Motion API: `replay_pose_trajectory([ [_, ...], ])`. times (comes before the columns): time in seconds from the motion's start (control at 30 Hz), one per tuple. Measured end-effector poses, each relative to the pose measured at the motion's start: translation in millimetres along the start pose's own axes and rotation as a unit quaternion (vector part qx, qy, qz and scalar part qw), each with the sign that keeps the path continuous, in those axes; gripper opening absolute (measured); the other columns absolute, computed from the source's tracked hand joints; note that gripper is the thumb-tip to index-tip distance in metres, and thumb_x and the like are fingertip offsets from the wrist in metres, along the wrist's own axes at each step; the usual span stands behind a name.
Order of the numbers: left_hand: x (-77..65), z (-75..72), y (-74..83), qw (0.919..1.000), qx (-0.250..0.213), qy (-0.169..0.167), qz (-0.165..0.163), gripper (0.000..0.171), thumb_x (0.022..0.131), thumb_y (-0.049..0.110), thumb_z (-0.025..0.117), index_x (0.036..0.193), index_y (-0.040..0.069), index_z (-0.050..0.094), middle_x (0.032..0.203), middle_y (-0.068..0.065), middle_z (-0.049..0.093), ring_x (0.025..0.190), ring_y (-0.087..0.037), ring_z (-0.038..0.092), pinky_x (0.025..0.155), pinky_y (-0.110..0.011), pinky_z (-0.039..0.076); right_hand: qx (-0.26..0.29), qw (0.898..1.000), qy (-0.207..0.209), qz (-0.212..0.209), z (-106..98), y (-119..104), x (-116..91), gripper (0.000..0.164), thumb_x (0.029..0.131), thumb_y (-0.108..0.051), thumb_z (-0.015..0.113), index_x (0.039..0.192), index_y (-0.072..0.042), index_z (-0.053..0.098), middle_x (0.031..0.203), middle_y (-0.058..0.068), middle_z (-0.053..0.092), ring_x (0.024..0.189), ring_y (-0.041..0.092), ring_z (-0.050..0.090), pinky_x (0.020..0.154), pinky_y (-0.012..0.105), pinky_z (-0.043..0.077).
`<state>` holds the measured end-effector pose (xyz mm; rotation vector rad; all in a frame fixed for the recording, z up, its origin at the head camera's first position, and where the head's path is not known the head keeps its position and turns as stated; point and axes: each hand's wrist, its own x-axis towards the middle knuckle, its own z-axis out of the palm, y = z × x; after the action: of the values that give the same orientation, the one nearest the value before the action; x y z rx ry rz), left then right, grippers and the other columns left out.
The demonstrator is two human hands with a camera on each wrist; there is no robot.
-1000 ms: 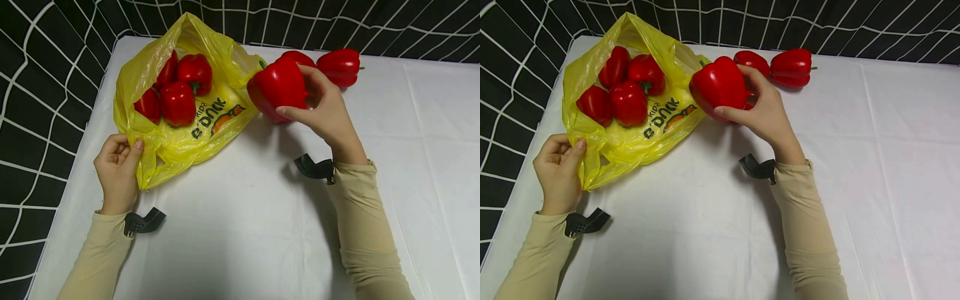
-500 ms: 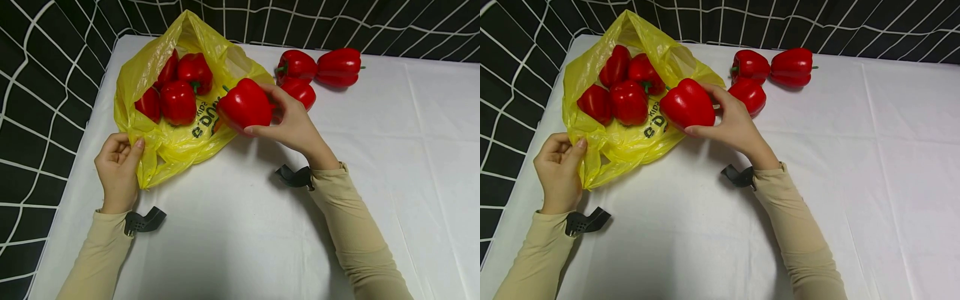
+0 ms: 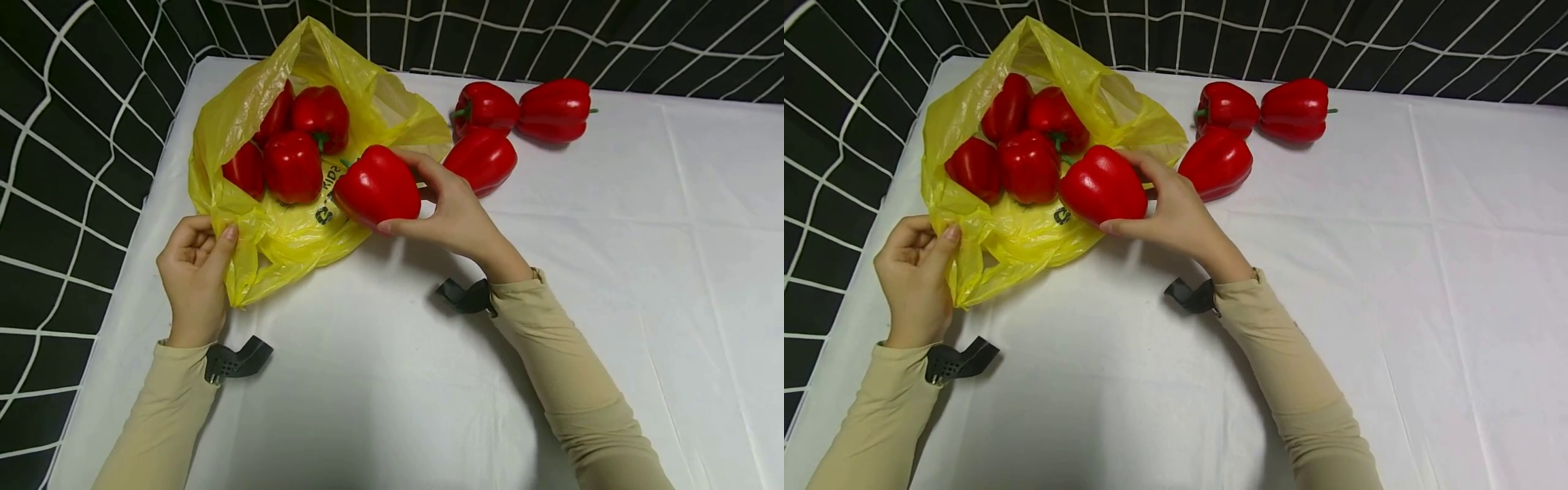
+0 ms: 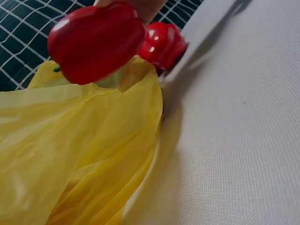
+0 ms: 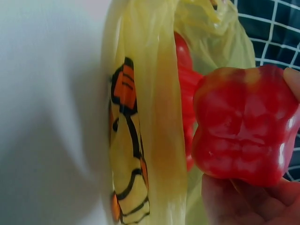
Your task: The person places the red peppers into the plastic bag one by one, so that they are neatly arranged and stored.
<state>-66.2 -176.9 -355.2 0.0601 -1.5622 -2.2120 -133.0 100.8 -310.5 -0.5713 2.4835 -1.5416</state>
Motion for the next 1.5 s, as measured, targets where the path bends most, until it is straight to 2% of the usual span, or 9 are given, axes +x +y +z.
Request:
replay_pose_trajectory([
  [0.33, 1.2, -0.2, 1.2, 1.0, 0.003, -0.003, 0.004, 0.011, 0.082, -0.008, 0.065, 0.092, -0.003, 0.063, 0.085, -0.014, 0.062, 0.079, -0.018, 0.062, 0.072, -0.021, 0.053, 0.0, 0.999, -0.04, -0.003, 21, -5, 9, 0.077, 0.07, -0.021, 0.082, 0.136, -0.009, 0.047, 0.129, 0.002, 0.054, 0.11, 0.018, 0.053, 0.091, 0.036, 0.048],
  [0.6, 1.8, -0.7, 3.0, 1.0, 0.002, -0.001, 0.005, 0.011, 0.083, -0.007, 0.065, 0.092, -0.002, 0.063, 0.084, -0.014, 0.061, 0.077, -0.018, 0.061, 0.071, -0.02, 0.053, -0.016, 0.997, -0.08, -0.01, 48, -14, 32, 0.076, 0.071, -0.026, 0.081, 0.137, -0.014, 0.046, 0.123, 0.002, 0.057, 0.108, 0.015, 0.053, 0.09, 0.031, 0.047],
  [0.8, 2.5, -0.1, 2.6, 0.9999, -0.008, 0.0, 0.007, 0.013, 0.083, -0.013, 0.061, 0.091, -0.003, 0.063, 0.082, -0.013, 0.061, 0.075, -0.018, 0.061, 0.069, -0.02, 0.053, -0.022, 0.995, -0.1, 0.007, 65, -11, 44, 0.074, 0.073, -0.029, 0.078, 0.138, -0.016, 0.044, 0.126, 0.002, 0.054, 0.108, 0.015, 0.052, 0.088, 0.03, 0.048],
  [0.93, 2.8, -0.6, 3.0, 0.9999, -0.008, 0.003, 0.007, 0.013, 0.083, -0.013, 0.061, 0.091, -0.003, 0.063, 0.082, -0.013, 0.061, 0.074, -0.017, 0.061, 0.068, -0.02, 0.053, -0.023, 0.993, -0.11, 0.022, 70, -7, 47, 0.074, 0.074, -0.029, 0.078, 0.139, -0.017, 0.043, 0.125, 0.002, 0.055, 0.107, 0.015, 0.052, 0.088, 0.03, 0.048],
  [1.2, 3.0, -1.7, 3.9, 0.9999, 0.002, 0.005, 0.01, 0.014, 0.083, -0.014, 0.06, 0.091, -0.003, 0.064, 0.082, -0.012, 0.062, 0.073, -0.017, 0.061, 0.068, -0.019, 0.053, -0.039, 0.991, -0.126, 0.025, 79, -5, 47, 0.081, 0.074, -0.03, 0.08, 0.141, -0.016, 0.038, 0.127, 0.004, 0.054, 0.112, 0.014, 0.05, 0.091, 0.029, 0.046],
  [1.37, 2.9, -2.1, 3.7, 0.9999, 0.004, 0.003, 0.011, 0.015, 0.083, -0.015, 0.059, 0.09, -0.003, 0.064, 0.082, -0.012, 0.061, 0.074, -0.017, 0.061, 0.069, -0.019, 0.053, -0.047, 0.99, -0.122, 0.06, 82, -4, 47, 0.073, 0.073, -0.032, 0.081, 0.134, -0.009, 0.047, 0.118, 0.004, 0.059, 0.103, 0.013, 0.056, 0.085, 0.025, 0.048],
  [1.5, 2.8, -2.1, 3.0, 0.9999, 0.007, -0.001, 0.01, 0.015, 0.083, -0.014, 0.059, 0.091, -0.002, 0.063, 0.083, -0.012, 0.061, 0.074, -0.017, 0.061, 0.069, -0.019, 0.053, -0.042, 0.991, -0.112, 0.064, 83, -3, 46, 0.065, 0.074, -0.028, 0.082, 0.127, -0.005, 0.053, 0.11, 0.005, 0.064, 0.095, 0.013, 0.06, 0.08, 0.023, 0.05],
])
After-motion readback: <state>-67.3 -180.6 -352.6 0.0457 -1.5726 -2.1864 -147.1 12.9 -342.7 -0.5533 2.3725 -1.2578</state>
